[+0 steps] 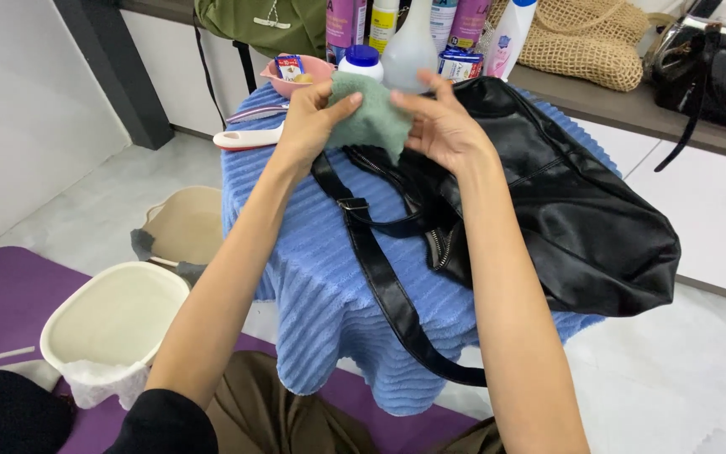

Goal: Cleaning a black leather bag by scrubbing with a toothbrush and wiping with a cloth.

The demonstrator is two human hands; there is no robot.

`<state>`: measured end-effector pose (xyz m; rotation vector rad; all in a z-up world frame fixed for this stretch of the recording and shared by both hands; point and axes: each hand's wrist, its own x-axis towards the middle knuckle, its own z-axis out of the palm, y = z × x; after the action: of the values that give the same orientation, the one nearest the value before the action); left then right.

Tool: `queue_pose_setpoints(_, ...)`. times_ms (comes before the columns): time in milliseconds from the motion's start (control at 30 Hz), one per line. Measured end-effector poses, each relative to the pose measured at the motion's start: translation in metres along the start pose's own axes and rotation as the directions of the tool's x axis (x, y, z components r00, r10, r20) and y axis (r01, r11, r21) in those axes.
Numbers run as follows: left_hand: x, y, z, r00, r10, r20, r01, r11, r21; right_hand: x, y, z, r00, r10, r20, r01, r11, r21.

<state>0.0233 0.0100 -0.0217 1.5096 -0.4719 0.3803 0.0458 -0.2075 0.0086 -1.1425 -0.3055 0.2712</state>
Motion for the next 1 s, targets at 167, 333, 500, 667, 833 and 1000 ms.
queue_pose_setpoints(167,0.006,-0.008,-0.001,0.865,0.481,-0.144,-0.386,0.820,0.423,-0.003,-0.004,0.000,0.994,-0.105,0.026,0.108,0.959,-0.261)
queue_pose_setpoints(333,0.000,0.008,-0.002,0.936,0.323,-0.141,-0.297,0.938,0.181,-0.011,-0.001,0.016,0.993,-0.120,0.017,0.107,0.803,-0.586)
queue_pose_setpoints(500,-0.005,0.020,-0.005,0.835,0.354,-0.422,-0.312,0.935,0.168,-0.007,0.009,0.026,0.966,-0.257,-0.037,0.175,0.750,-0.638)
queue_pose_setpoints(667,-0.009,0.020,-0.002,0.498,0.757,-0.422,-0.290,0.605,0.742,0.019,0.068,0.024,0.871,-0.382,0.310,0.377,0.115,-0.919)
queue_pose_setpoints(833,-0.014,0.007,0.014,0.683,0.710,-0.170,-0.210,0.415,0.885,0.021,0.068,0.024,0.870,-0.460,0.180,0.265,0.128,-0.956)
queue_pose_setpoints(1000,-0.016,0.011,0.023,0.821,0.556,-0.132,-0.273,0.584,0.764,0.032,0.062,0.006,0.890,-0.455,-0.037,0.207,0.474,-0.856)
